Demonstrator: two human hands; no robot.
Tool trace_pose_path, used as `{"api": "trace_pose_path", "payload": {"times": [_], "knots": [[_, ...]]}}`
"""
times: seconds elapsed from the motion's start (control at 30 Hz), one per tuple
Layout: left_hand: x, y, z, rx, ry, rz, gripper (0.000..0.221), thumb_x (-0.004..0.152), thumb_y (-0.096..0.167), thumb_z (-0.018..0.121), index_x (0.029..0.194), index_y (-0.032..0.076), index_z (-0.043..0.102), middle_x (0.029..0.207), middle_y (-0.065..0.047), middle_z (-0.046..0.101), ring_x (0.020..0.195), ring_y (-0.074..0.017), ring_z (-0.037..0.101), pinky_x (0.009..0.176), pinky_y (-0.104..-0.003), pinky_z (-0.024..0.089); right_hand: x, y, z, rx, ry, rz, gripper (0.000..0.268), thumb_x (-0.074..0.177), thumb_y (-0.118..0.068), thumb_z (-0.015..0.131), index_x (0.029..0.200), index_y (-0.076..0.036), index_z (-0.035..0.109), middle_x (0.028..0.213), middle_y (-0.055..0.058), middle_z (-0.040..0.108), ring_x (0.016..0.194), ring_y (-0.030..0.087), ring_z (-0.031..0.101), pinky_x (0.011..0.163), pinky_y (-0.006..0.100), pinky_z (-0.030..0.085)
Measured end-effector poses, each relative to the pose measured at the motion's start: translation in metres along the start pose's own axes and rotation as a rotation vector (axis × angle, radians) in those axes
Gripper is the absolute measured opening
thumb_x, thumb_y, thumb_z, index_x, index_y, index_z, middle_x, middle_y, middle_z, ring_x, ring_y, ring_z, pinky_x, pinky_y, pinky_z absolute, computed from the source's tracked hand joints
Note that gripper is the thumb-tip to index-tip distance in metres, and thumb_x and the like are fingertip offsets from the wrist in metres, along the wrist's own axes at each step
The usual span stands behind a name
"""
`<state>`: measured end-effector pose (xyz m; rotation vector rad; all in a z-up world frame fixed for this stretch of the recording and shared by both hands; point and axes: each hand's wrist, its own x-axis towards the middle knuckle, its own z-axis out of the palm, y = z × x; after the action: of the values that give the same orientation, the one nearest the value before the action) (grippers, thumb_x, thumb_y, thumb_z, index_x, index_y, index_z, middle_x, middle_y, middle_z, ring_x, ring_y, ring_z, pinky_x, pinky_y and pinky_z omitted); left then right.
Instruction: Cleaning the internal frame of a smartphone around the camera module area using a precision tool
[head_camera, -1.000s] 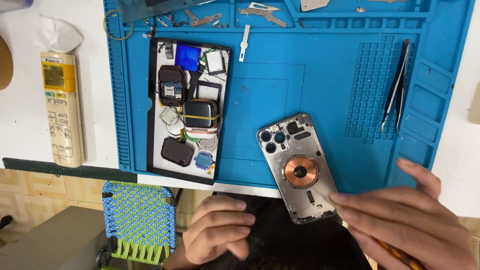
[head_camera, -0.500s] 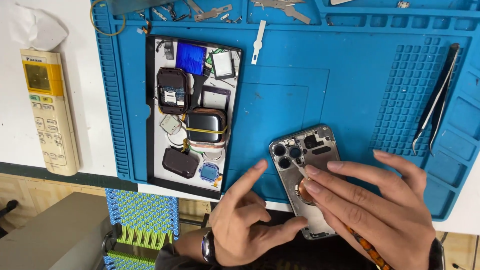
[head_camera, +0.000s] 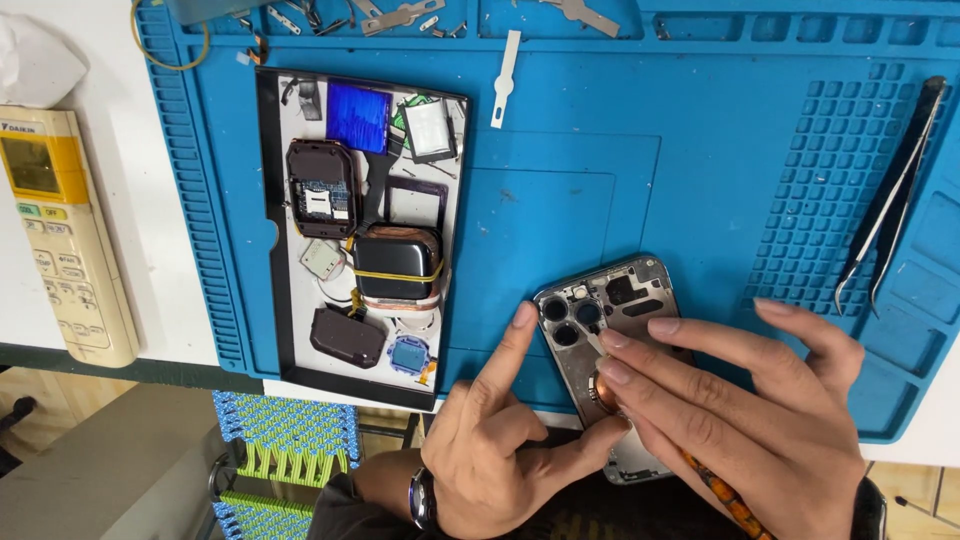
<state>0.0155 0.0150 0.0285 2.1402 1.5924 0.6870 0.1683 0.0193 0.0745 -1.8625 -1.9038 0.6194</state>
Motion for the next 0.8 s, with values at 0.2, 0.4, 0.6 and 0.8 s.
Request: {"api": "trace_pose_path", "payload": {"times": [0.2, 0.4, 0.6, 0.8], "knots": [[0.001, -0.003, 0.001, 0.019, -0.001, 0.03, 0.05, 0.08, 0.052, 0.066, 0.074, 0.015, 0.034, 0.121, -0.01, 0.061, 0.048, -0.0145, 0.048, 0.046, -0.024, 0.037, -0.001, 0.0, -0.002, -0.022, -0.035, 0.008, 0.021, 0.084, -0.018, 0.061, 0.103, -0.016, 0.07, 0.109, -0.003, 0.068, 0.109, 0.019, 0.06, 0.104, 0.04, 0.024], [0.003, -0.003, -0.001, 0.035, -0.024, 0.031, 0.051, 0.079, 0.052, 0.069, 0.076, 0.015, 0.035, 0.12, -0.009, 0.062, 0.046, -0.0129, 0.04, 0.046, -0.022, 0.036, -0.008, 0.006, 0.008, -0.087, 0.033, -0.051, 0.021, 0.089, -0.022, 0.056, 0.104, -0.017, 0.07, 0.107, -0.003, 0.068, 0.105, 0.019, 0.06, 0.103, 0.041, 0.024], [0.005, -0.005, -0.003, 0.068, -0.055, 0.035, 0.048, 0.082, 0.053, 0.064, 0.079, 0.015, 0.035, 0.121, -0.006, 0.062, 0.044, -0.0127, 0.038, 0.043, -0.022, 0.035, -0.008, 0.01, 0.015, -0.147, 0.099, -0.122, 0.02, 0.09, -0.023, 0.056, 0.101, -0.017, 0.072, 0.1, -0.003, 0.071, 0.099, 0.016, 0.06, 0.099, 0.038, 0.021], [-0.002, -0.01, -0.001, 0.027, -0.127, -0.037, 0.048, 0.078, 0.053, 0.071, 0.072, 0.018, 0.039, 0.127, -0.004, 0.057, 0.044, -0.0125, 0.04, 0.042, -0.023, 0.034, -0.015, 0.017, 0.015, -0.19, 0.059, -0.158, 0.028, 0.092, -0.026, 0.047, 0.103, -0.02, 0.072, 0.103, -0.004, 0.069, 0.102, 0.016, 0.058, 0.1, 0.037, 0.019]]}}
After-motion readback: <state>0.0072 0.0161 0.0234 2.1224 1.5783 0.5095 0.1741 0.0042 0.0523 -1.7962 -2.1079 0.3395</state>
